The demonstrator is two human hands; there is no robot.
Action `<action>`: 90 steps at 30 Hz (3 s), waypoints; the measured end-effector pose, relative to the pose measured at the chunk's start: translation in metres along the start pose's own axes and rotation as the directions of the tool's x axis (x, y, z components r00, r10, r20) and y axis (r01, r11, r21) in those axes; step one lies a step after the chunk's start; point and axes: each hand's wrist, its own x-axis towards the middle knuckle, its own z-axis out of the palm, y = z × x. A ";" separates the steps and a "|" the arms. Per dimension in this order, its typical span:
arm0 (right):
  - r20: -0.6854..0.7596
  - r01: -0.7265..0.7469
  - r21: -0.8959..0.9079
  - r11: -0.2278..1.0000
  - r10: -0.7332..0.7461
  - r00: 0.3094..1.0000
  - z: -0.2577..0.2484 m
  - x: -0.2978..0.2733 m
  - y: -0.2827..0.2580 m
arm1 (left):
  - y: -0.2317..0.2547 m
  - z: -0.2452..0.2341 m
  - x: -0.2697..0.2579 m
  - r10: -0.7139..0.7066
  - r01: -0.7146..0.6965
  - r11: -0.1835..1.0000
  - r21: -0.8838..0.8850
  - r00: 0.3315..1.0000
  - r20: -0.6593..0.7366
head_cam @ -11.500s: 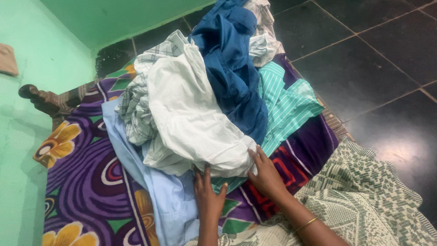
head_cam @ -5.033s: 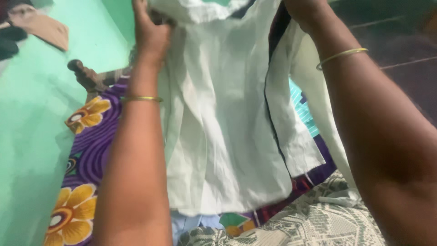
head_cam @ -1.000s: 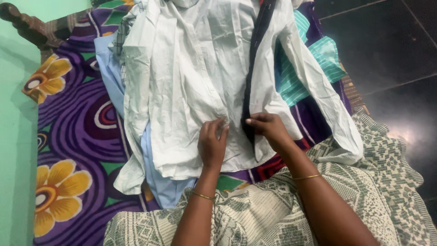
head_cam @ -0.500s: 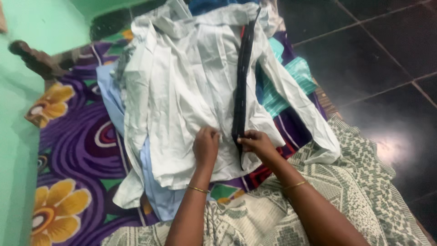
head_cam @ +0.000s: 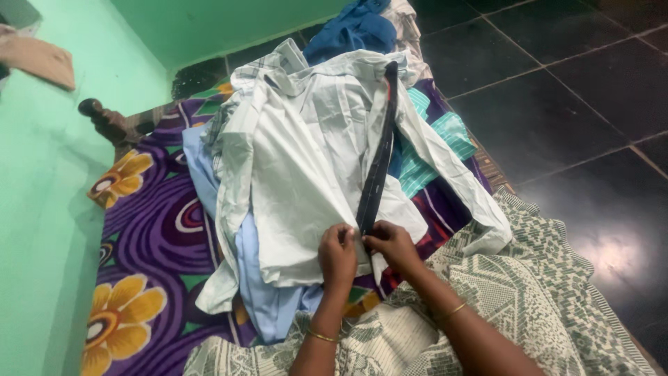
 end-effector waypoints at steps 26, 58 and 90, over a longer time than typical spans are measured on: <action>-0.067 -0.034 0.316 0.948 0.058 0.996 0.014 0.007 0.005 | -0.004 0.014 0.001 -0.016 0.012 0.994 -0.105 0.999 -0.036; -0.290 0.025 0.033 0.999 -0.014 0.957 0.029 0.019 -0.003 | -0.033 0.042 0.029 -0.417 0.422 0.775 -0.471 0.901 0.122; -0.090 0.371 -0.195 0.908 -0.394 0.915 0.015 -0.067 -0.042 | -0.017 -0.009 -0.041 -0.234 0.287 0.829 -0.479 0.958 0.167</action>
